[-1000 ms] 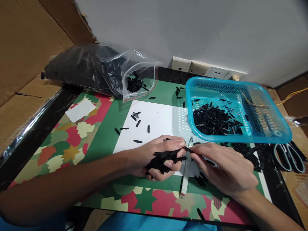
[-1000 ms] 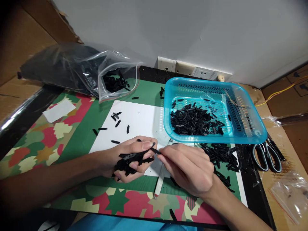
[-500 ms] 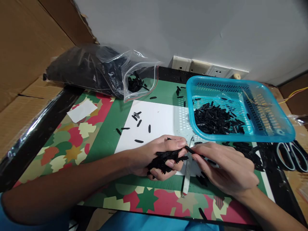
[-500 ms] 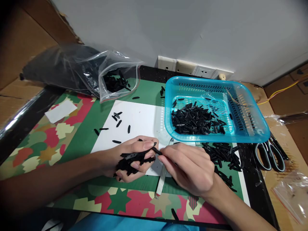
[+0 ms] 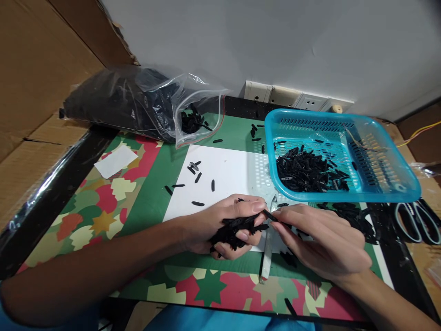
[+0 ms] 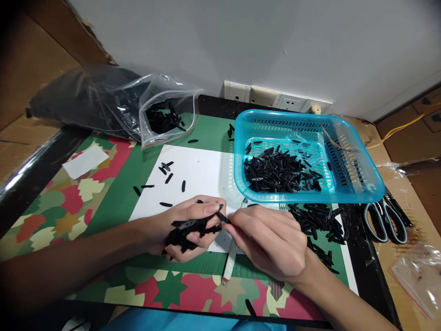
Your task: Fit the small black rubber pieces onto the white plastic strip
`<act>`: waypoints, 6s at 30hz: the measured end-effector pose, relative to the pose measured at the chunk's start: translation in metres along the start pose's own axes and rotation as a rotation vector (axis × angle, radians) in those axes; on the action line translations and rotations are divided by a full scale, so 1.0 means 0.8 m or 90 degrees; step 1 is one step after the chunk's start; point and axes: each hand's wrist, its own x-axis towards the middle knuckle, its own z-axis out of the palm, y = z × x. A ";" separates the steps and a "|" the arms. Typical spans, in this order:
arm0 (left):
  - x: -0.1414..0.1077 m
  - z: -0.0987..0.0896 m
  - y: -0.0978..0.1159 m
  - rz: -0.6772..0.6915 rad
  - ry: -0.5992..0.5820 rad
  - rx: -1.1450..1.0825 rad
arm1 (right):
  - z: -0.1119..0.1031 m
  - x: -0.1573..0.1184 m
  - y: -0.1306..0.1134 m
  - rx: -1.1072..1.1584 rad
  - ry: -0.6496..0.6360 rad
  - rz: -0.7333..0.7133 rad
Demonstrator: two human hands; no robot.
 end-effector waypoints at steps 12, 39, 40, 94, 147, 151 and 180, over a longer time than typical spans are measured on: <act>-0.001 0.001 0.001 -0.005 0.006 -0.005 | 0.001 0.002 0.002 -0.011 0.006 -0.012; -0.003 0.002 0.002 -0.012 0.014 0.003 | -0.003 -0.001 0.008 -0.002 -0.026 0.040; -0.003 0.002 0.002 -0.008 0.015 0.002 | -0.003 -0.001 0.008 -0.004 -0.023 0.042; -0.002 0.009 0.004 0.003 0.003 0.036 | 0.003 -0.009 0.007 0.034 0.002 -0.046; -0.003 0.027 0.007 0.052 0.217 0.266 | -0.003 0.015 0.004 0.379 -0.170 0.326; -0.003 0.027 0.006 0.060 0.215 0.288 | 0.000 0.014 0.001 0.376 -0.151 0.326; -0.001 0.016 -0.004 0.108 0.202 0.104 | 0.000 0.003 0.007 0.192 -0.087 0.213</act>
